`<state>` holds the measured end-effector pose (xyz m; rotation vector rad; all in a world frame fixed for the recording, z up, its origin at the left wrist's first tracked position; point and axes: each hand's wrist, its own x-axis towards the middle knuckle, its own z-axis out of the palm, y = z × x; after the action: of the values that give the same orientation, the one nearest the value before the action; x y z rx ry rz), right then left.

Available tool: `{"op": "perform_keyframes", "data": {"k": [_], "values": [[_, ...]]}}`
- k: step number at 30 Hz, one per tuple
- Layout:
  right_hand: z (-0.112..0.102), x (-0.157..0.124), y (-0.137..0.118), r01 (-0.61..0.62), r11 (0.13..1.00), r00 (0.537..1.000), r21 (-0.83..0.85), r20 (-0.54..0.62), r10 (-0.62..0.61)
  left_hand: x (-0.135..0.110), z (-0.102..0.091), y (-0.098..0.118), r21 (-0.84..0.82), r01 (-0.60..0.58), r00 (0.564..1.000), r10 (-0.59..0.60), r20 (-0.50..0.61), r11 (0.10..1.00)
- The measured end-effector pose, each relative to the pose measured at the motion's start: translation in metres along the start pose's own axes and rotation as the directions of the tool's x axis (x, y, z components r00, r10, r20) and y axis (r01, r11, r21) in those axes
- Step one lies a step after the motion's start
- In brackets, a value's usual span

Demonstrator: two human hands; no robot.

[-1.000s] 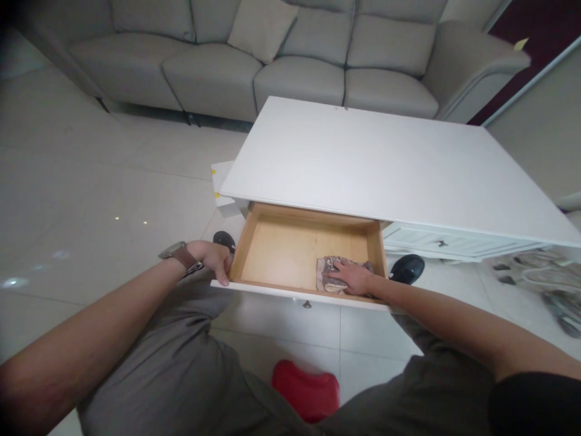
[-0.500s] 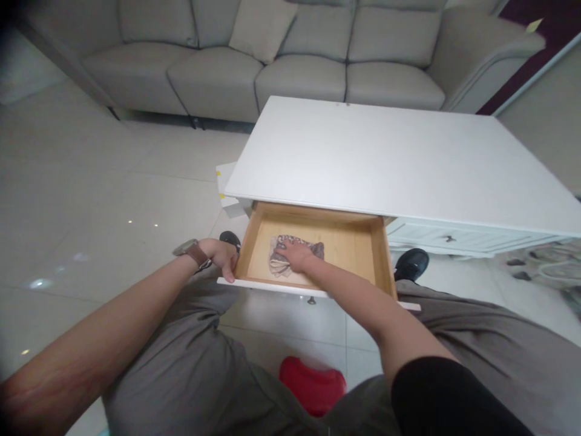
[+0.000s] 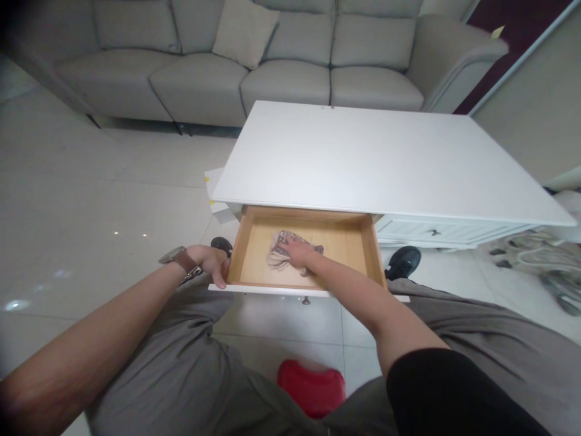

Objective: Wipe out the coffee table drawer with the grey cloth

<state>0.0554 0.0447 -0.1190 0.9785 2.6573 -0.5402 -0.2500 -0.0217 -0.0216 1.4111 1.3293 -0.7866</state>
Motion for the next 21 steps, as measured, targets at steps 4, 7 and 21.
{"op": "perform_keyframes", "data": {"k": [4, 7, 21], "values": [[-0.003, -0.042, 0.085, -0.517, 0.854, 0.854, 0.06, -0.027, 0.519, 0.0, 0.0, 0.002, 0.038, 0.012, 1.0, -0.012, -0.009, 0.999], [0.001, -0.071, 0.132, -0.708, 0.706, 0.706, 0.031, 0.013, 0.708, -0.001, 0.001, 0.004, 0.04, -0.009, 1.0, 0.01, -0.023, 0.999], [-0.008, -0.056, 0.093, -0.469, 0.88, 0.883, -0.077, -0.014, 0.469, -0.005, 0.001, 0.01, 0.062, -0.026, 0.998, 0.03, -0.054, 0.998]]}}
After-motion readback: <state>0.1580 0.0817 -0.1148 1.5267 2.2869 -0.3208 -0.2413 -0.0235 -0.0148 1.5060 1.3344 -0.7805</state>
